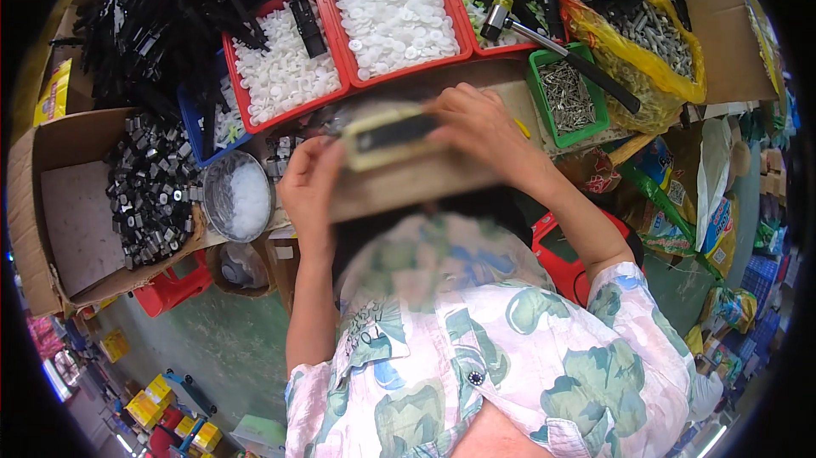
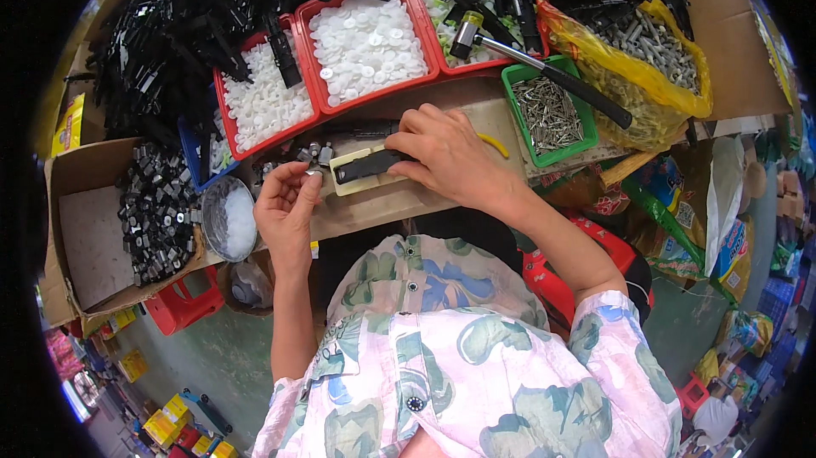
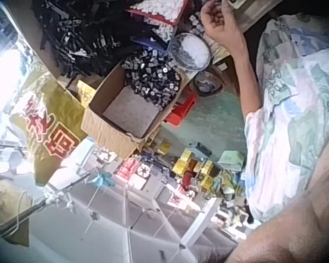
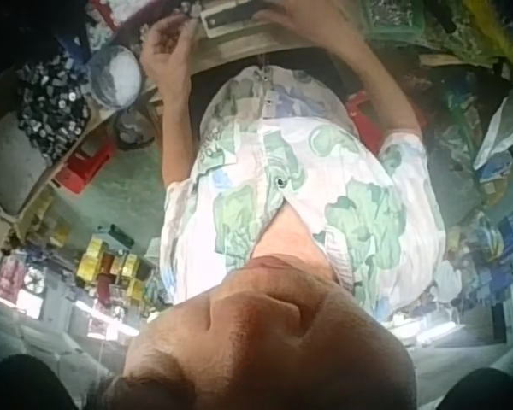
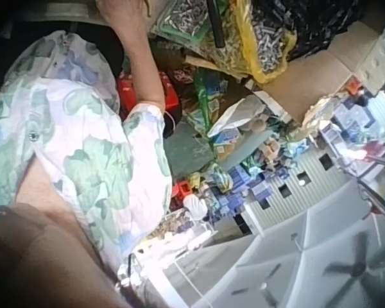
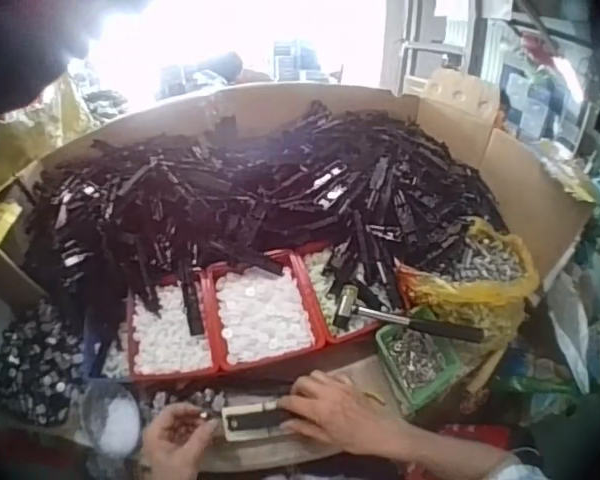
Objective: The person assembles mechanical components at a workstation by picking parts from trays, placing them into a fixture, and fitting them together using pliers, a small hammer, and their hands.
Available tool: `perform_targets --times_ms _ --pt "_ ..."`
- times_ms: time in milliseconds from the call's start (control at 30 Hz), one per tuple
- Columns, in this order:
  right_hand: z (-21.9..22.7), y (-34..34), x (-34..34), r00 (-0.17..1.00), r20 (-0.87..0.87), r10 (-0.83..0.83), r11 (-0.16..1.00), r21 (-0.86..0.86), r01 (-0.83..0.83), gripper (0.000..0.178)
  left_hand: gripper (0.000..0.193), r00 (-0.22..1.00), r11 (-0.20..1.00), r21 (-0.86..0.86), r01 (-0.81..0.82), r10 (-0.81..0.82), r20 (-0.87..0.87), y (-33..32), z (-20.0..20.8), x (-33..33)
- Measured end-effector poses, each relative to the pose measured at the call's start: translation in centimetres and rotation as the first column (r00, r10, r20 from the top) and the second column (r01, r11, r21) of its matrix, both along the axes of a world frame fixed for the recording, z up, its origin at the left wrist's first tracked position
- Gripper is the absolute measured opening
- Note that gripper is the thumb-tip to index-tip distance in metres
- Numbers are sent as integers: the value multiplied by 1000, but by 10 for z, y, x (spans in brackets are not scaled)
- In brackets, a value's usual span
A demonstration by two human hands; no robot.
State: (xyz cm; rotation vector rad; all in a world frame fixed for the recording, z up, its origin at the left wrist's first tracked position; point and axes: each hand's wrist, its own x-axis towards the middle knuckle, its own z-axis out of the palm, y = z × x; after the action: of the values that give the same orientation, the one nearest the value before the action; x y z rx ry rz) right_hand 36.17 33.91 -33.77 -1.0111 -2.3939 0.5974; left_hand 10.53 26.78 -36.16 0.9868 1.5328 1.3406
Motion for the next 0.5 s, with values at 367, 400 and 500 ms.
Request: perform_targets --times_ms 367,400,500 --pt "0 -4 -4 998 68 -6 1000 19 5 27 21 994 998 -29 49 -51 -95 -3 13 16" --pt "0 -5 -3 998 63 -9 1000 22 8 27 22 952 995 35 95 -81 -295 -3 18 19" --pt "3 -4 -3 997 71 -23 1000 9 22 27 28 763 957 171 236 -74 -642 0 16 26"
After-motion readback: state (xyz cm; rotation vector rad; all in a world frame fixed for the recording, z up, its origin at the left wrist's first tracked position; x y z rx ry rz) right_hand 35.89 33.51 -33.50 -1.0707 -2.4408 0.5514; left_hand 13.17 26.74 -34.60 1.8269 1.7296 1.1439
